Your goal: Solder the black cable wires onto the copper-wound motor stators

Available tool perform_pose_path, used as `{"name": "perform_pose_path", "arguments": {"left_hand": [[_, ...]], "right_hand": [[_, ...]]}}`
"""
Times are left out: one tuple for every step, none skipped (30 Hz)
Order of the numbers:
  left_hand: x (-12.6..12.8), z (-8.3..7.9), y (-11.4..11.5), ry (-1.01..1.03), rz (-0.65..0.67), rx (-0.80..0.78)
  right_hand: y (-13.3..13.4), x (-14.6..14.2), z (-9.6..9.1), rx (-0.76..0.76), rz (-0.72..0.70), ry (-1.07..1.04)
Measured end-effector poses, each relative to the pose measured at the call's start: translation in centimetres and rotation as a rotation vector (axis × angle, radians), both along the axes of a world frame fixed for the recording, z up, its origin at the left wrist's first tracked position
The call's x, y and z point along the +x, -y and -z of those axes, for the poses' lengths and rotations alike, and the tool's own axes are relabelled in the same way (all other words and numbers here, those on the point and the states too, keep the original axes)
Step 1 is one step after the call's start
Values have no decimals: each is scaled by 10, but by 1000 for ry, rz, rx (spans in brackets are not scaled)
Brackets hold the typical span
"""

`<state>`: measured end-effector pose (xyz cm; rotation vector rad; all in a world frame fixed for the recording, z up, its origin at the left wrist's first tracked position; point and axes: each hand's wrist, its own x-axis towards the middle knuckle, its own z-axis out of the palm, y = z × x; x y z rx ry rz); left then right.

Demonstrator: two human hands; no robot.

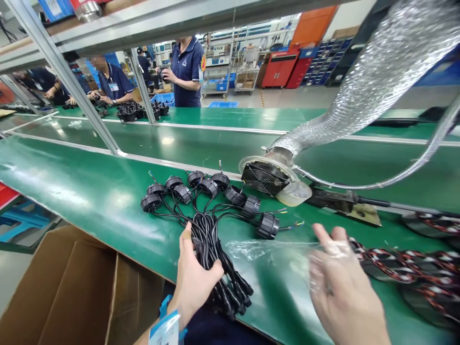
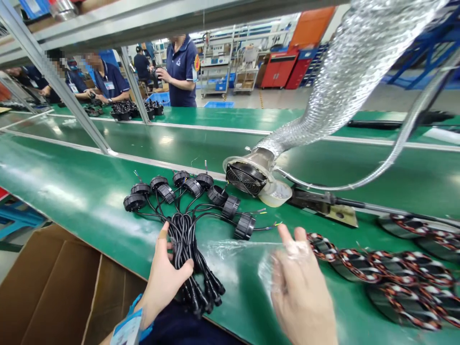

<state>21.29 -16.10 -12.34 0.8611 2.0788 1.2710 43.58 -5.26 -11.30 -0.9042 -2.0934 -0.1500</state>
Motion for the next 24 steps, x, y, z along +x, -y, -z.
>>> {"name": "perform_pose_path", "arguments": {"left_hand": [[-1, -1, 0, 14, -1, -14], [-1, -3, -1, 24, -1, -31], [-2, -5, -1, 31, 0, -46], [-2, -7, -1, 41, 2, -52], [-3, -9, -1, 58, 5, -45], [-4, -10, 0, 83, 10, -27], [-5, -11, 0, 113, 15, 1], [-7, -11, 1, 146, 20, 31], [-9, -11, 1, 174, 24, 56], [-12, -10, 2, 196, 32, 73], [-16, -9, 3, 208, 44, 85], [-20, -8, 5, 211, 58, 96], [-25, -6, 7, 204, 69, 108], [-30, -5, 8, 192, 80, 116], [-35, -4, 10, 177, 84, 121], [-40, -4, 11, 162, 82, 122], [-45, -3, 13, 151, 75, 121], [-50, -3, 14, 152, 69, 116], [-54, -3, 15, 163, 63, 106], [-57, -4, 15, 177, 58, 89], [-60, -4, 16, 183, 55, 65], [-61, -5, 15, 173, 57, 34], [-61, -5, 15, 138, 62, 1], [-60, -6, 14, 62, 63, -29]], "right_hand": [[1, -2, -2, 41, 10, 50], [0, -2, -4, 76, 22, 64], [-1, -2, -6, 105, 37, 62], [-2, 0, -7, 129, 51, 53], [-3, 3, -9, 149, 59, 43], [-5, 5, -11, 166, 61, 32], [-6, 8, -12, 172, 59, 21], [-7, 11, -14, 171, 50, 7], [-8, 13, -15, 164, 32, -14], [-10, 15, -17, 148, 11, -35], [-11, 17, -18, 123, -11, -53], [-13, 19, -19, 95, -35, -65], [-15, 22, -20, 77, -58, -71], [-17, 24, -20, 71, -81, -73], [-18, 26, -21, 67, -100, -72], [-20, 28, -21, 60, -113, -79], [-20, 30, -22, 43, -121, -97], [-20, 30, -22, 9, -123, -123], [-19, 29, -23, -35, -120, -164], [-16, 27, -25, -86, -119, -219], [-13, 24, -27, -125, -120, -296], [-8, 21, -28, -151, -121, -397], [-4, 17, -30, -171, -115, -499], [1, 13, -31, -195, -87, -563]]}}
